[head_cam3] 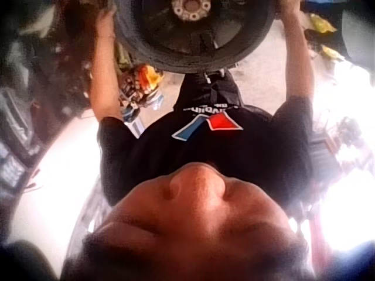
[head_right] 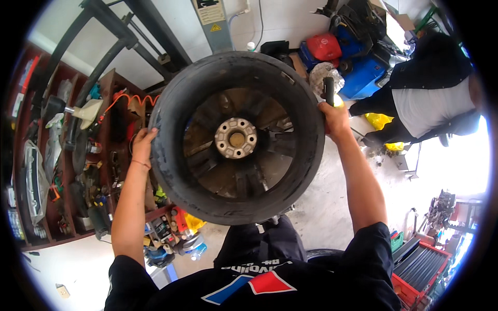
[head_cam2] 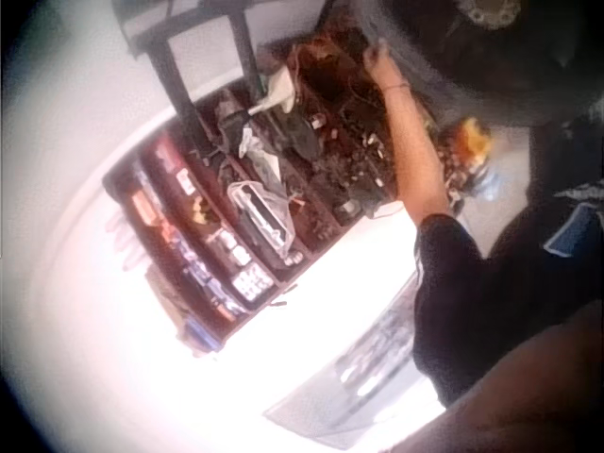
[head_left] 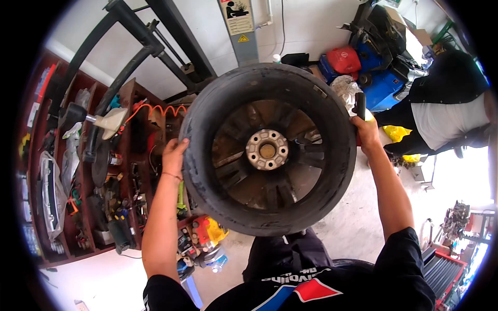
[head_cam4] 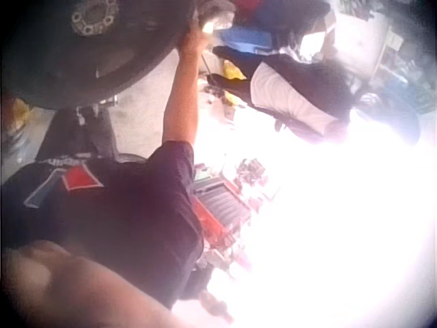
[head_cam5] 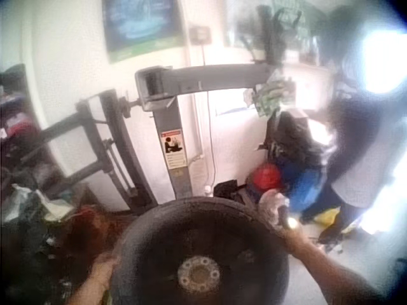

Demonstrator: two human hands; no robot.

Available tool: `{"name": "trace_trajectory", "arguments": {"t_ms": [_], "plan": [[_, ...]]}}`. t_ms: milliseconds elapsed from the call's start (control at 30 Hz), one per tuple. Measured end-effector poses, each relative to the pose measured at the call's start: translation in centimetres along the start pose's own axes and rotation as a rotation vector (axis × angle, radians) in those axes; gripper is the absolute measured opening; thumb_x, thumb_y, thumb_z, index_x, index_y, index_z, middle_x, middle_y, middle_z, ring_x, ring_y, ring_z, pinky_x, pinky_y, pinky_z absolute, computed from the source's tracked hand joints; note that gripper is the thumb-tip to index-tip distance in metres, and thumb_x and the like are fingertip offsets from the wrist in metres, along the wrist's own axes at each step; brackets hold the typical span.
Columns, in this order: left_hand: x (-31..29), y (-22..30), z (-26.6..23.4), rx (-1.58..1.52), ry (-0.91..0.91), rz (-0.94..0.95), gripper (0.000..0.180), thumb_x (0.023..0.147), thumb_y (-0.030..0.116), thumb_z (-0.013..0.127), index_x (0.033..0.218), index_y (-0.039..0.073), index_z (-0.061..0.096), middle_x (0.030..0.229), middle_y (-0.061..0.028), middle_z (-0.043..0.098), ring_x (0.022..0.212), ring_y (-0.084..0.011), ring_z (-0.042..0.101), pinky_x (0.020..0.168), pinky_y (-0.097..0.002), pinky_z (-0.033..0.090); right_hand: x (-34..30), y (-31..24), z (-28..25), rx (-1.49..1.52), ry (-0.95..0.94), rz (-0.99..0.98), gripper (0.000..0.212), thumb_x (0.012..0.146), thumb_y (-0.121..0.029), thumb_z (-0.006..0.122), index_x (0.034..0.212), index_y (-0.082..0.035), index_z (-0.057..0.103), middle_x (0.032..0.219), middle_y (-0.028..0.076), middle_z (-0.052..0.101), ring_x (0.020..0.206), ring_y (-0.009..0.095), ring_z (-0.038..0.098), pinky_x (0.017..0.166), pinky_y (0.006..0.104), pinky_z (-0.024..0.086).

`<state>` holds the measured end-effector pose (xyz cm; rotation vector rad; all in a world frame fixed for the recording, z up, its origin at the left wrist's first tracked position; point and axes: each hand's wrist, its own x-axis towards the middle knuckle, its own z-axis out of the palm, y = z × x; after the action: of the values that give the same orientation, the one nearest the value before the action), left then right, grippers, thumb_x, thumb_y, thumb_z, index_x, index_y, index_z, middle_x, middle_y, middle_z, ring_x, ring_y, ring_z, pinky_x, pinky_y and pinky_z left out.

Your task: The person mounts a car wheel rim onto a tire changer machine and uses a handheld angle grinder to grind the rim's surface. The person rotates the rim to access different areas while grinding.

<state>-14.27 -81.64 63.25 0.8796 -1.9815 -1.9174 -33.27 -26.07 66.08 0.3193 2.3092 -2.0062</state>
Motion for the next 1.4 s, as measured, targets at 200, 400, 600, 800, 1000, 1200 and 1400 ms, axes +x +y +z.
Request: {"name": "trace_trajectory", "arguments": {"t_ms": [200,400,600,800,1000,1200,1400], "plan": [[-0.7,1.7,-1.0,-0.070,-0.007,-0.065,0.018,0.096,0.021,0.077,0.090,0.008,0.065,0.086,0.0005,0.069,0.077,-0.0105,0.063,0.074,-0.0266,0.050,0.5,-2.3,-0.8,-0.078,-0.115,-0.027,0.032,0.086,-0.016,0.070,0.115,-0.004,0.064,0.099,0.004,0.064,0.091,0.016,0.062,0.086,0.0305,0.049],[-0.9,2.2,-0.5,0.017,0.006,-0.111,0.019,0.095,0.021,0.077,0.089,0.009,0.065,0.085,0.0015,0.068,0.076,-0.0092,0.062,0.075,-0.0256,0.049,0.9,-2.3,-0.3,-0.088,-0.120,0.042,0.036,0.085,-0.019,0.073,0.114,0.000,0.066,0.098,0.009,0.069,0.088,0.019,0.066,0.080,0.0306,0.052],[0.8,1.1,-1.0,0.065,0.002,-0.066,0.017,0.095,0.022,0.075,0.094,0.007,0.067,0.093,-0.0004,0.069,0.084,-0.0128,0.064,0.080,-0.0282,0.050,2.6,0.3,-0.8,-0.033,-0.115,0.001,0.039,0.087,-0.020,0.075,0.120,0.000,0.066,0.104,0.010,0.070,0.092,0.019,0.068,0.084,0.0346,0.054],[2.2,2.0,-2.4,-0.034,-0.054,-0.426,0.047,0.098,0.025,0.068,0.138,0.003,0.062,0.137,-0.0132,0.066,0.123,-0.0298,0.064,0.110,-0.0432,0.049,4.4,0.2,1.1,-0.243,-0.207,-0.239,0.025,0.087,-0.019,0.070,0.100,0.002,0.069,0.081,0.013,0.068,0.062,0.023,0.061,0.055,0.0384,0.051],[2.0,2.9,-2.4,0.117,-0.144,-0.214,0.051,0.100,0.034,0.068,0.139,0.003,0.059,0.136,-0.0104,0.065,0.122,-0.0289,0.062,0.107,-0.0437,0.049,6.9,2.0,2.8,-0.262,-0.094,-0.825,0.028,0.089,-0.021,0.068,0.108,0.000,0.069,0.097,0.017,0.072,0.085,0.029,0.067,0.081,0.0407,0.055],[1.5,2.6,-1.6,0.141,-0.044,-0.179,0.044,0.099,0.033,0.069,0.133,0.005,0.062,0.132,-0.0074,0.065,0.121,-0.0258,0.062,0.106,-0.0412,0.048,6.8,3.1,2.6,-0.273,-0.028,-0.892,0.028,0.090,-0.022,0.065,0.109,-0.001,0.068,0.106,0.020,0.071,0.099,0.033,0.065,0.092,0.0419,0.053],[2.4,2.3,-2.7,0.123,-0.073,-0.187,0.054,0.096,0.033,0.072,0.138,0.002,0.060,0.135,-0.0090,0.064,0.123,-0.0264,0.061,0.107,-0.0410,0.047,7.3,2.2,2.8,-0.445,-0.044,-0.883,0.024,0.092,-0.021,0.063,0.106,-0.003,0.068,0.102,0.017,0.071,0.098,0.031,0.068,0.091,0.0407,0.054]]}}
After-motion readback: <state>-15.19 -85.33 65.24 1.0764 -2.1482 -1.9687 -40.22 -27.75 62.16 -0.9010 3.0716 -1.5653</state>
